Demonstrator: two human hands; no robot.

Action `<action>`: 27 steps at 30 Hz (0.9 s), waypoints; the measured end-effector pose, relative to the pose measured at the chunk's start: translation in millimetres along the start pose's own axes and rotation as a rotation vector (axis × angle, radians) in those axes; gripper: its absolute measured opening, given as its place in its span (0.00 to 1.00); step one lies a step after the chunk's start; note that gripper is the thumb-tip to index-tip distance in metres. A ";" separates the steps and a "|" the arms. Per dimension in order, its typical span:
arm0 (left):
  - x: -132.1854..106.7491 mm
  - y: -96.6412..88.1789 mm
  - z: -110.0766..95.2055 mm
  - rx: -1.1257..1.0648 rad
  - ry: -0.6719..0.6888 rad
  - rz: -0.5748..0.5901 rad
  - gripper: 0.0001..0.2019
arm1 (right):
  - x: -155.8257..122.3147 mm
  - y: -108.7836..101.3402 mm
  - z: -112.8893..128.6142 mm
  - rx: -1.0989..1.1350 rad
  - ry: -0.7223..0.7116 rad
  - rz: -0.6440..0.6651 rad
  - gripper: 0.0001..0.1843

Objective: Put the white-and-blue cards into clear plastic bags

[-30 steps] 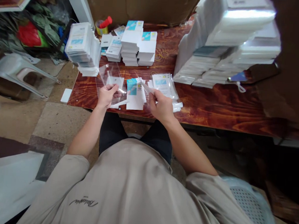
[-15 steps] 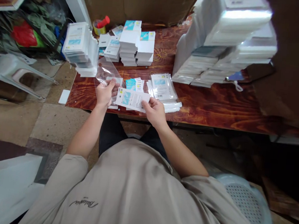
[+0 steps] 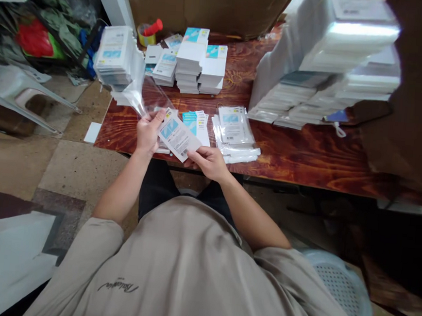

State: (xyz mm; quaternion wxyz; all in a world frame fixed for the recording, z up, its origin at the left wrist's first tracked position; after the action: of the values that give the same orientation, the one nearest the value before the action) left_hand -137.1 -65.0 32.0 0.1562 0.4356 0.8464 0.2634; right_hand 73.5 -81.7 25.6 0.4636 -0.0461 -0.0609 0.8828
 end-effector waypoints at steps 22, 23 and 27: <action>-49.2 11.9 -12.4 0.089 -0.251 0.139 0.24 | 49.9 25.4 19.8 -0.458 -0.163 -0.569 0.26; -46.0 6.6 -13.0 0.111 -0.281 0.174 0.25 | 53.0 23.4 19.8 -0.493 -0.191 -0.546 0.26; -36.3 -9.3 -14.4 0.182 -0.381 0.333 0.30 | 67.4 24.1 16.7 -0.317 -0.143 -0.336 0.24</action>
State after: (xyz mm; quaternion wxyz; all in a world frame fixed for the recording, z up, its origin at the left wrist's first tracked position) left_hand -129.5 -103.7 39.5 0.2275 0.6227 0.7387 0.1217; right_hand 13.5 -40.9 36.8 0.5855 -0.0451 -0.2383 0.7736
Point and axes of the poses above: each hand's wrist, its own x-axis towards the middle knuckle, its own y-axis out of the palm, z = x × y, the point moved 1 cm from there along x, towards the middle knuckle, and after that the axes turned 12 degrees about -x, right-handed, at the moved point
